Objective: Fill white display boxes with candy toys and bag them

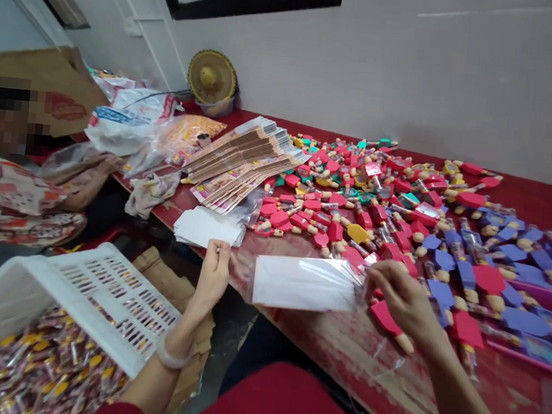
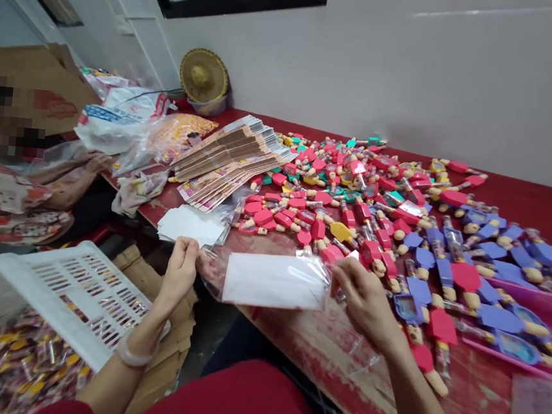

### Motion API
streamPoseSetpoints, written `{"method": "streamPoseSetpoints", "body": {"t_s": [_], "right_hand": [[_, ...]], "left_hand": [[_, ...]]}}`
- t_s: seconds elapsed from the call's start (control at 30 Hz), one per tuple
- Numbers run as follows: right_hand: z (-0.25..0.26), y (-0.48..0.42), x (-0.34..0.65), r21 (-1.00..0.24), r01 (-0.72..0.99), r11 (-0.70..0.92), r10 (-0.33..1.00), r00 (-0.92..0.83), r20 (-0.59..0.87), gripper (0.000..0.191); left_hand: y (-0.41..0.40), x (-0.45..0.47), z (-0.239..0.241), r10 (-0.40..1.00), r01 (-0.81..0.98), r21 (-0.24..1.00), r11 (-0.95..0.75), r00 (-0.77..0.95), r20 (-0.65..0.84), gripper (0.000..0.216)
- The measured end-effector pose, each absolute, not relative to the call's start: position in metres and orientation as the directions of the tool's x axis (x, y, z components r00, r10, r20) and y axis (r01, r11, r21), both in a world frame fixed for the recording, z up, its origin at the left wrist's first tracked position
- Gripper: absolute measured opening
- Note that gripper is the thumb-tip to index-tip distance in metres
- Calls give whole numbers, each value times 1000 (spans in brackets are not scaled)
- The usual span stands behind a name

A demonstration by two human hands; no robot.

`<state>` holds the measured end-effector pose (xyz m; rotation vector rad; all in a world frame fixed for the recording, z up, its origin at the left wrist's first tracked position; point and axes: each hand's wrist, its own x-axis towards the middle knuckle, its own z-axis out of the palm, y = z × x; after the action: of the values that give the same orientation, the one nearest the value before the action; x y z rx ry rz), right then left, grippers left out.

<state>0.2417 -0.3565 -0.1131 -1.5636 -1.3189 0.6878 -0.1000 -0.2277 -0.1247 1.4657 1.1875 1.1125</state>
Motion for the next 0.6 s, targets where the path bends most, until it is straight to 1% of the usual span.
{"method": "streamPoseSetpoints", "body": {"t_s": [0.1, 0.17, 0.27, 0.37, 0.47, 0.6], "right_hand": [[-136, -402, 219, -913, 406, -46, 943, 320, 95, 37], [-153, -427, 207, -917, 388, -93, 920, 385, 69, 37], [-171, -456, 191, -922, 353, -158, 880, 475, 31, 35], [-177, -475, 177, -915, 311, -257, 840, 539, -52, 36], [-180, -482, 168, -892, 254, -374, 789, 592, -163, 44], [-195, -483, 165, -860, 179, -478, 714, 649, -262, 55]], "left_hand": [[-267, -115, -137, 985, 112, 992, 53, 161, -70, 37], [-292, -123, -146, 980, 95, 987, 130, 137, -142, 36], [-323, -130, -161, 985, 113, 982, 152, 69, -160, 32], [-344, -136, -176, 988, 165, 975, 149, 19, -155, 31], [-357, -138, -189, 985, 243, 954, 175, -35, -171, 32], [-364, -138, -208, 965, 290, 921, 261, -63, -254, 36]]}}
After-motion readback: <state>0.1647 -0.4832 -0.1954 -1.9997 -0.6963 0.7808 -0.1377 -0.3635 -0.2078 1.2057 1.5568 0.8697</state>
